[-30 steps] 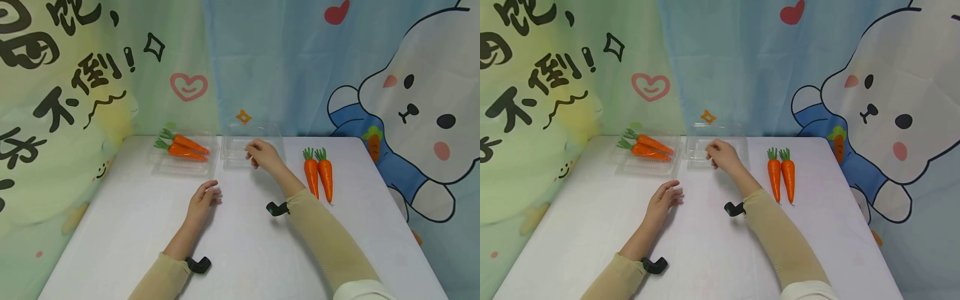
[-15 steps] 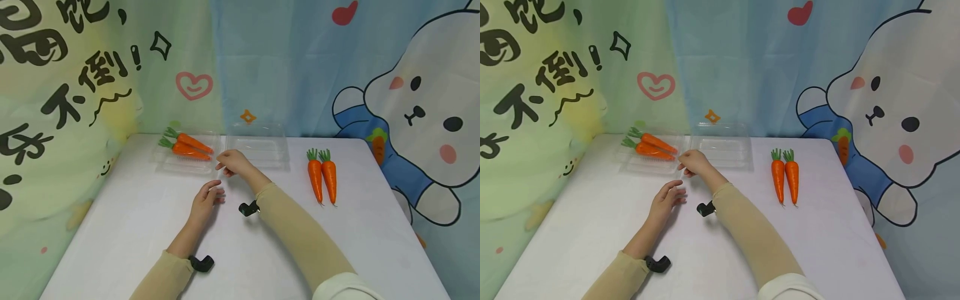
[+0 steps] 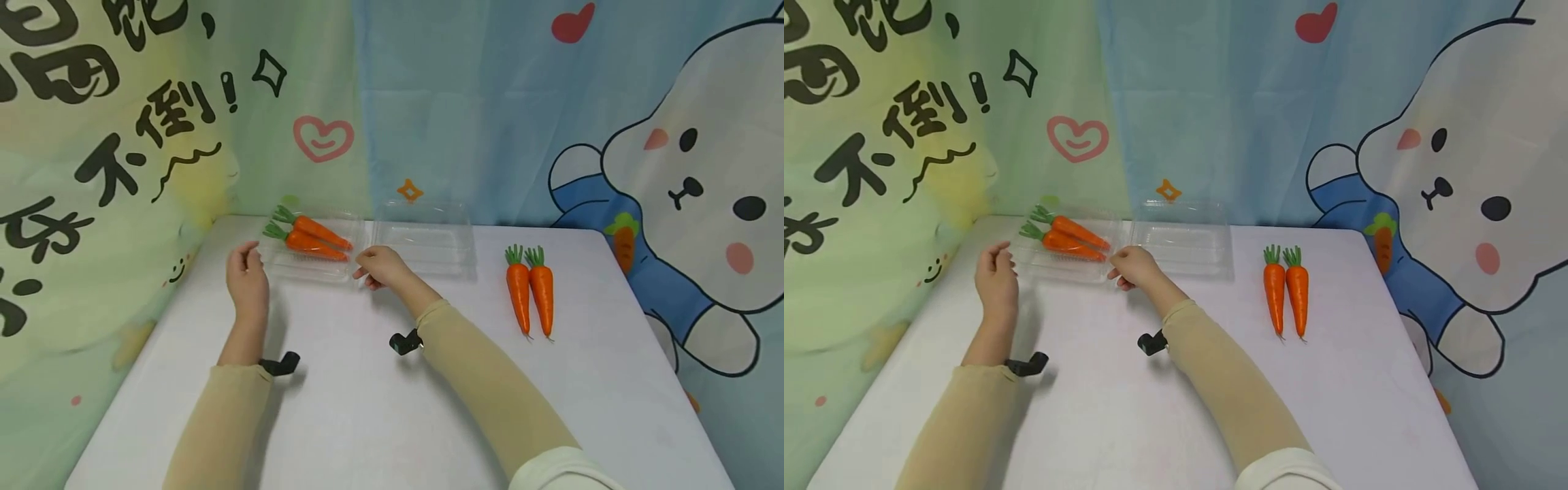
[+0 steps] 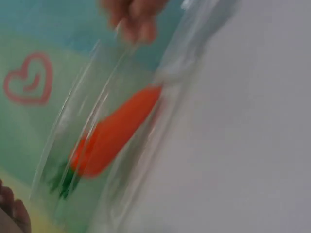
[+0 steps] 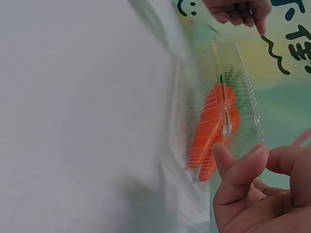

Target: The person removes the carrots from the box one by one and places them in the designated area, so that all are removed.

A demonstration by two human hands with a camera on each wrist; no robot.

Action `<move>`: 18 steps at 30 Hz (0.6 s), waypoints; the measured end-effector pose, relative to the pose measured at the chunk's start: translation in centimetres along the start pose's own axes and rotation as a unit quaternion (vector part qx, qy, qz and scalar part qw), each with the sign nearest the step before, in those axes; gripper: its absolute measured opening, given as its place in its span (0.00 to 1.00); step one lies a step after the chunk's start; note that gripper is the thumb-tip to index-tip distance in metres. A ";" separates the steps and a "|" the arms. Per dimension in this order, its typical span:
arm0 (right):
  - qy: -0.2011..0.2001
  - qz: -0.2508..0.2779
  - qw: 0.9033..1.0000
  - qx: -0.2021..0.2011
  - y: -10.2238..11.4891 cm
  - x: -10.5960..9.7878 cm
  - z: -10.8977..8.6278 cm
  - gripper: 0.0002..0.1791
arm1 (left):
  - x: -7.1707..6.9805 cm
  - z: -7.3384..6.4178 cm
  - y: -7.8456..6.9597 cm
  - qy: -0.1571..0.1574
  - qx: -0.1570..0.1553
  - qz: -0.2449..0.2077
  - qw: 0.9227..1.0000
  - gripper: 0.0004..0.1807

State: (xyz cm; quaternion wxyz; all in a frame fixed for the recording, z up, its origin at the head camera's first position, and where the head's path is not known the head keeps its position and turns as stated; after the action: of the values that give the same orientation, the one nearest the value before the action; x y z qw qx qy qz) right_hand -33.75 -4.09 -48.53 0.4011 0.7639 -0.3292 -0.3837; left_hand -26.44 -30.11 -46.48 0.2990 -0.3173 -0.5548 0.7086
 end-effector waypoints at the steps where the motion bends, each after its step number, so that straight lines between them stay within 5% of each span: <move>1: -0.001 0.003 1.000 0.000 -0.1 0.0 0.0 0.20 | -0.7 1.5 0.4 -0.010 -0.007 0.017 1.000 0.18; 4: -0.006 0.013 1.000 -0.006 -0.4 0.1 0.1 0.21 | -2.0 4.5 0.7 0.011 -0.048 0.071 0.996 0.24; 8: -0.016 0.025 0.999 -0.012 -0.9 0.5 0.4 0.25 | -2.1 6.5 1.9 0.113 -0.124 0.100 0.981 0.30; 11: -0.023 0.027 0.999 -0.021 -1.1 0.9 0.5 0.29 | -1.3 6.8 2.9 0.180 -0.187 0.067 0.963 0.33; 14: -0.028 0.021 0.999 -0.035 -1.1 1.5 0.6 0.33 | -0.5 6.7 3.6 0.205 -0.252 0.013 0.946 0.34; 18: -0.034 0.021 0.998 -0.053 -1.0 1.9 0.6 0.37 | 0.6 6.5 3.0 0.235 -0.279 -0.034 0.930 0.32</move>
State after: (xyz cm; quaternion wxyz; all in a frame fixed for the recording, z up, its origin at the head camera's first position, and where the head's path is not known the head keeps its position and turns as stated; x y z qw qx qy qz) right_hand -33.15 -5.41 -50.24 0.4373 0.7209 -0.3377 -0.4184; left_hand -32.08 -34.11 -48.26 0.3445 -0.5265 -0.6543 0.4195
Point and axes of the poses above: each hand's wrist, its own z-axis towards the middle knuckle, its own x-axis out of the palm, y = z × x, the point moved 5 cm from there along z, towards the middle knuckle, and after that the axes turned 4 degrees about -z, right-handed, at the moved point
